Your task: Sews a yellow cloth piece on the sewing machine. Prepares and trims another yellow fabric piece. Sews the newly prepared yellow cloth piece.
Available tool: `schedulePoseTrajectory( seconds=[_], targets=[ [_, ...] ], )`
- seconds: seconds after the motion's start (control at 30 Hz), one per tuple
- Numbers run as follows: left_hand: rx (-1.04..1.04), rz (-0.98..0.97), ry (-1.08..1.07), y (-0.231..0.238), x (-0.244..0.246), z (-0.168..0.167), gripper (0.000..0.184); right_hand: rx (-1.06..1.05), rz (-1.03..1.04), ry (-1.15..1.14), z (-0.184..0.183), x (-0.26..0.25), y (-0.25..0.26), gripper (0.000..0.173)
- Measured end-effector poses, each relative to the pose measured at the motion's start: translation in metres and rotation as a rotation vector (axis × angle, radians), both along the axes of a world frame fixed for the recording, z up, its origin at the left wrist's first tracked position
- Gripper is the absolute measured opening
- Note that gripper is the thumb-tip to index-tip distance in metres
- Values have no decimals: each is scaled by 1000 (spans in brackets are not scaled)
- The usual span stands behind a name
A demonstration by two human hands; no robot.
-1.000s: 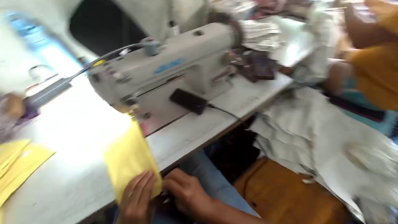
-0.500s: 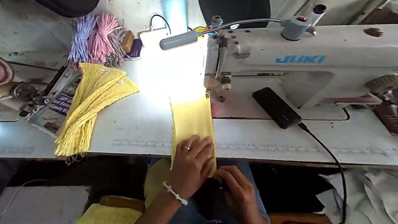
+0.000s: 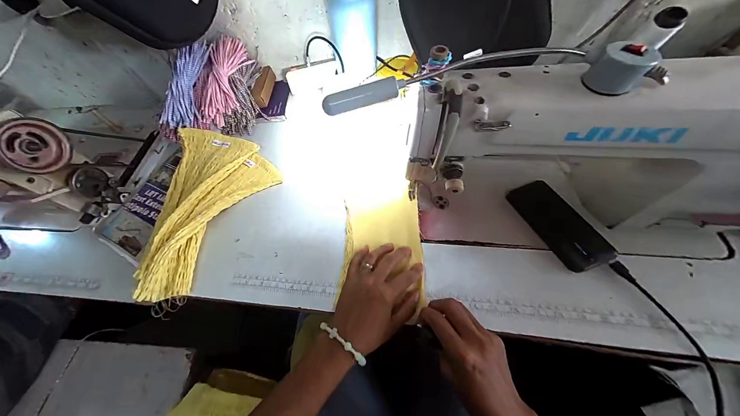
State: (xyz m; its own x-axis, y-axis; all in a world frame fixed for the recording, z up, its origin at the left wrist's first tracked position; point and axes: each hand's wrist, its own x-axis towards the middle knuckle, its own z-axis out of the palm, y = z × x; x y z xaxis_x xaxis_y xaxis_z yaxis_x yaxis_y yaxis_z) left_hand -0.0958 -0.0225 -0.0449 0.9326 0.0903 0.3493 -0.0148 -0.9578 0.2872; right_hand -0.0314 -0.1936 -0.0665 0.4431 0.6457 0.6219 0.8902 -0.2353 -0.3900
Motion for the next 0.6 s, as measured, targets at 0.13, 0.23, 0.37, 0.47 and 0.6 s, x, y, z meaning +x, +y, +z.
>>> schedulePoseTrajectory(
  seconds=[0.13,0.23,0.37,0.47,0.6],
  targets=[
    [-8,-20,27,15,16,3,33,-37,-14,-7,3,13,14,15],
    [-8,-38,26,25,28,3,33,-48,-17,-28,4,23,23,15],
    [-29,-51,102,36,44,9,34,-76,-5,-78,5,39,33,15],
    [-31,-49,153,44,56,13,36,-101,10,-126,6,52,39,17],
    [-42,-58,186,56,71,15,37,-142,40,-131,11,68,47,16]
  ],
)
